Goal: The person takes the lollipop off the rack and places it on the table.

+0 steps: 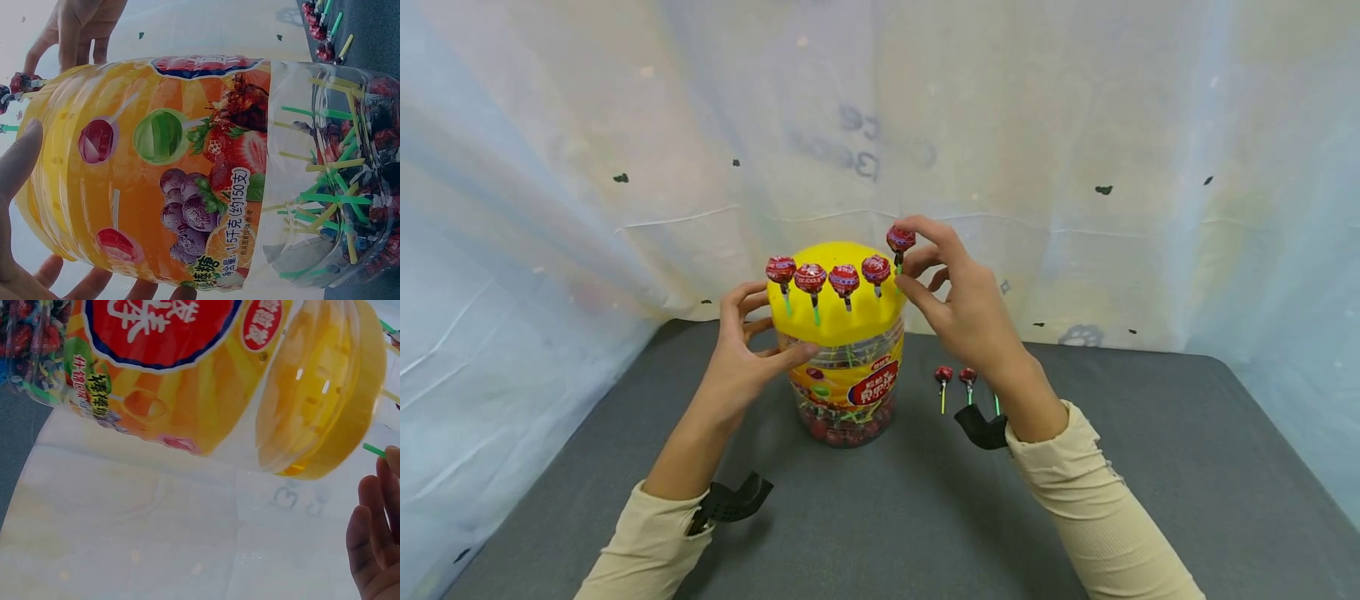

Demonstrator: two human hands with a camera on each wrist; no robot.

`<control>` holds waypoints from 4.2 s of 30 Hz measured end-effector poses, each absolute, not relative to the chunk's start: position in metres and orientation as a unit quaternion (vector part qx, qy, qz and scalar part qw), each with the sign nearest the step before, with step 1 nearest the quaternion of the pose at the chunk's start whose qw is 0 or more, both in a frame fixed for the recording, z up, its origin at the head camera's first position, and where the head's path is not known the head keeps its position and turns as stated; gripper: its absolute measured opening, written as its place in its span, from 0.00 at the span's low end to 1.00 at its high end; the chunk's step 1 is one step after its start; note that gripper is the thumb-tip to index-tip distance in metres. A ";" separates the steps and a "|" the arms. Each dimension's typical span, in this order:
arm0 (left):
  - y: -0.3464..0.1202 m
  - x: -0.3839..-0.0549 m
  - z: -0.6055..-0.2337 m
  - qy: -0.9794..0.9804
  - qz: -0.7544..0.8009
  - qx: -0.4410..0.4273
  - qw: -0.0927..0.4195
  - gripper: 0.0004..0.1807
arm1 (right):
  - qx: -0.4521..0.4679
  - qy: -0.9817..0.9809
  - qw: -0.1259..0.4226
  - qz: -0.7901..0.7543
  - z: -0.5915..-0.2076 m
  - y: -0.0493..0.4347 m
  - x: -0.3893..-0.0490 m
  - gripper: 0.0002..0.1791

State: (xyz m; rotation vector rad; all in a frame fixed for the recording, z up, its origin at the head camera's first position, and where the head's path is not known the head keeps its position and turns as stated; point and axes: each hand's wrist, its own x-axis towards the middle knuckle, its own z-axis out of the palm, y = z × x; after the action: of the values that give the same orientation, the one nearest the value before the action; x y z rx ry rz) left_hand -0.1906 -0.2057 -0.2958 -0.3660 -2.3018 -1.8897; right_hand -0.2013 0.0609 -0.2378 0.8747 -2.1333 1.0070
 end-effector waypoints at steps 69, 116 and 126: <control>-0.216 -0.190 -0.288 -0.781 -0.609 -0.112 0.081 0.50 | 0.139 -0.936 -0.054 0.317 -0.366 0.109 -0.199 0.29; -0.217 -0.189 -0.284 -0.779 -0.612 -0.115 0.075 0.51 | 0.130 -0.948 -0.073 0.283 -0.379 0.104 -0.201 0.28; -0.217 -0.189 -0.284 -0.777 -0.614 -0.114 0.077 0.51 | 0.125 -0.948 -0.070 0.284 -0.376 0.104 -0.200 0.28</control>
State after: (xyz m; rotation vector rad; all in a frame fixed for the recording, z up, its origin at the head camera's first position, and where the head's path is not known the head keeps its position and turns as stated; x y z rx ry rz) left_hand -0.1885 -0.2171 -0.2837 -0.3429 -2.3290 -1.8389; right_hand -0.2001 0.1036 -0.3763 0.4100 -3.1189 0.9341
